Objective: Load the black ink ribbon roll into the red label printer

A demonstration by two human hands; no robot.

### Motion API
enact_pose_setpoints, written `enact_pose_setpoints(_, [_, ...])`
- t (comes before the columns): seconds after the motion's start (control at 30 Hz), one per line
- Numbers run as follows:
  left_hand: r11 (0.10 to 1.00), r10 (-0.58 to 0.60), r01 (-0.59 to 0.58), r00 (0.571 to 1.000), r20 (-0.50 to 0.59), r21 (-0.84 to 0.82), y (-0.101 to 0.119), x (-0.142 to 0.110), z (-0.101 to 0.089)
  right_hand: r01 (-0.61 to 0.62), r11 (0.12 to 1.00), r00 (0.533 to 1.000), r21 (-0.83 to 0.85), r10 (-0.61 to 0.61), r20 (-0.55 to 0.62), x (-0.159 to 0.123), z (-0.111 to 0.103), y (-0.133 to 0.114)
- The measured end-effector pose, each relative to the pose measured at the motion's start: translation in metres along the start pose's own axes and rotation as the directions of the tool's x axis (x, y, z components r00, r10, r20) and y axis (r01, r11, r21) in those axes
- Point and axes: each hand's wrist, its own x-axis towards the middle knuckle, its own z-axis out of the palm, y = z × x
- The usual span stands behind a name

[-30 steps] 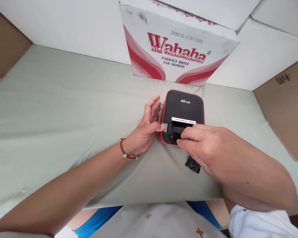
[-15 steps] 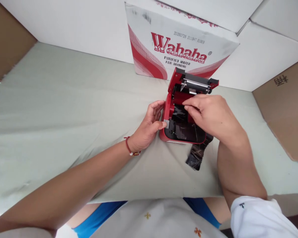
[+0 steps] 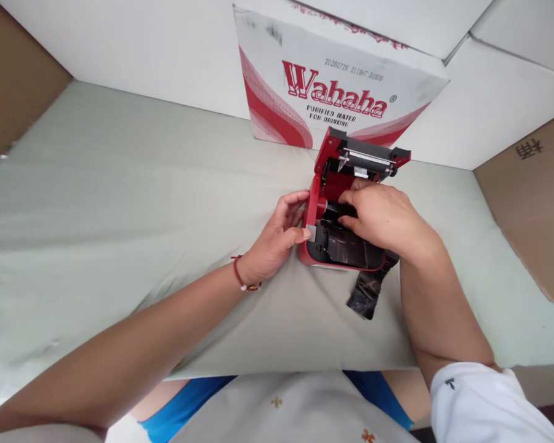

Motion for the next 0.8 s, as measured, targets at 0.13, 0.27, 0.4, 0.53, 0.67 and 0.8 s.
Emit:
enact_pose_setpoints(0.13, [1.000, -0.011, 0.011, 1.000, 0.007, -0.016, 0.000, 0.000, -0.001, 0.135, 0.982, 0.987, 0.130, -0.122, -0.104, -0.026, -0.010, 0.017])
enact_pose_setpoints(0.27, [1.000, -0.012, 0.012, 1.000, 0.015, -0.002, 0.001, -0.001, -0.002, 0.083, 0.958, 0.981, 0.273, -0.030, -0.193, -0.070, -0.031, 0.055])
enact_pose_setpoints(0.4, [1.000, -0.004, 0.003, 1.000, -0.021, -0.017, 0.001, -0.001, -0.002, -0.172, 0.955, 0.973, 0.240, 0.203, -0.109, -0.074, -0.027, 0.103])
enact_pose_setpoints(0.53, [0.998, -0.054, 0.050, 0.995, -0.088, -0.049, 0.003, -0.001, -0.003, -0.303, 0.953, 0.943, 0.028, 0.295, 0.151, -0.038, -0.002, 0.134])
enact_pose_setpoints(0.67, [0.998, -0.065, 0.063, 0.989, -0.130, -0.019, 0.005, -0.001, -0.003, -0.208, 0.976, 0.964, 0.068, 0.192, 0.185, -0.019, 0.008, 0.130])
enact_pose_setpoints(0.8, [0.997, -0.075, 0.074, 0.986, -0.151, -0.012, 0.006, 0.000, -0.002, -0.050, 0.987, 0.947, 0.150, -0.001, 0.321, -0.016, 0.005, 0.093])
